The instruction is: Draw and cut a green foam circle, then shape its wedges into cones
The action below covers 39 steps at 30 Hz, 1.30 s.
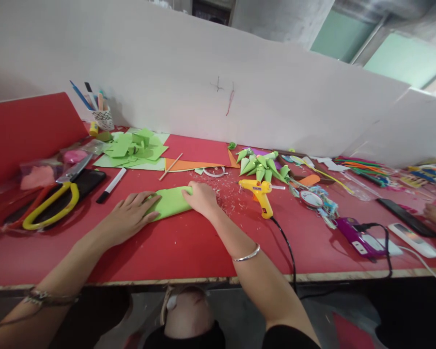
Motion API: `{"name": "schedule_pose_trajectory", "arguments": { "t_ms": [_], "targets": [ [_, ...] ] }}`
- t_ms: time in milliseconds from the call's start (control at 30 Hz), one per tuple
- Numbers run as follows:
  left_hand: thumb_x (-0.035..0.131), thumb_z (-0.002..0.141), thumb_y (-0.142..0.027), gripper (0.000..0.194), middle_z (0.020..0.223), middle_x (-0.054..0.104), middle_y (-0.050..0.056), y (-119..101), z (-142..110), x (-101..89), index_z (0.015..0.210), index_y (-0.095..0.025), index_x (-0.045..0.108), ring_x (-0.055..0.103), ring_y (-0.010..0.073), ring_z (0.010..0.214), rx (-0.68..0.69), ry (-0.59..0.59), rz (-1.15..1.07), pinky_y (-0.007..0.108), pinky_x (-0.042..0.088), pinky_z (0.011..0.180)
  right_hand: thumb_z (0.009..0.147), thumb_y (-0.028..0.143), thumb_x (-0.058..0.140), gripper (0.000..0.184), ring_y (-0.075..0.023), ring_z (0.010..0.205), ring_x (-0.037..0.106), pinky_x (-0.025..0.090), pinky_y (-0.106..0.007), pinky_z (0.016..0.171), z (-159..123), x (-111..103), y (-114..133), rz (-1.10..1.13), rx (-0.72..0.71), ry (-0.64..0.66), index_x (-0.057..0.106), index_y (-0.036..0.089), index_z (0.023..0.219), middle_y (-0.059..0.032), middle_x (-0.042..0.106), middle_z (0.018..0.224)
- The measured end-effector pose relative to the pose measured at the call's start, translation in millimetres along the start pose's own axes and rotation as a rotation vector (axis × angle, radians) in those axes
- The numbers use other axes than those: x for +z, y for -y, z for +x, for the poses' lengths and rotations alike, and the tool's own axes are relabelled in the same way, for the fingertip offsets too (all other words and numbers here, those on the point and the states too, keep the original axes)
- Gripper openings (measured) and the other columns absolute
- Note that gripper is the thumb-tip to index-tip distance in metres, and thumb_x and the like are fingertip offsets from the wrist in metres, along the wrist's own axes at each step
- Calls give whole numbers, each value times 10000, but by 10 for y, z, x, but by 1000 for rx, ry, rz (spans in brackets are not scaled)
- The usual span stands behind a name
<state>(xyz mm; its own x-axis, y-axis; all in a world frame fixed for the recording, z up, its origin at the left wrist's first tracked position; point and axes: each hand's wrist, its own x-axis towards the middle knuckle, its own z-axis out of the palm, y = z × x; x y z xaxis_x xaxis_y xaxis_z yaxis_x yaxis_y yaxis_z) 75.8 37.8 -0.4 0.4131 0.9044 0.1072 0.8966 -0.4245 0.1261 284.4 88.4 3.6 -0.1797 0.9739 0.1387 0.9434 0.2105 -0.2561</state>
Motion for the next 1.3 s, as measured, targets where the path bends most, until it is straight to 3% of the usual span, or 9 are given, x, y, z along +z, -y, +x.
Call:
{"name": "schedule_pose_trajectory", "arguments": {
  "t_ms": [200,533,1300],
  "targets": [
    [242,839,-546,558,1344,379,65,13,-16,-21,1304,-257,350,345,252,1194,18,44,-19,436,320,925,815,342,427,225,-177,699,562,273,-250,546,1,-17,20,13,-1,32,591,189,818,-64,645,757],
    [212,850,-528,535,1390,332,39,1,1,-32,1321,-299,321,305,254,1230,9,106,-29,461,280,942,820,340,429,226,-193,742,579,322,-253,572,-3,-17,34,11,33,37,595,189,844,-79,649,796],
    [226,859,-501,530,1421,274,4,30,-40,49,1336,-282,298,207,220,1298,22,88,-88,412,215,1015,800,376,442,237,-168,687,548,294,-240,549,4,5,0,-2,33,41,589,191,798,-50,629,737]
  ]
}}
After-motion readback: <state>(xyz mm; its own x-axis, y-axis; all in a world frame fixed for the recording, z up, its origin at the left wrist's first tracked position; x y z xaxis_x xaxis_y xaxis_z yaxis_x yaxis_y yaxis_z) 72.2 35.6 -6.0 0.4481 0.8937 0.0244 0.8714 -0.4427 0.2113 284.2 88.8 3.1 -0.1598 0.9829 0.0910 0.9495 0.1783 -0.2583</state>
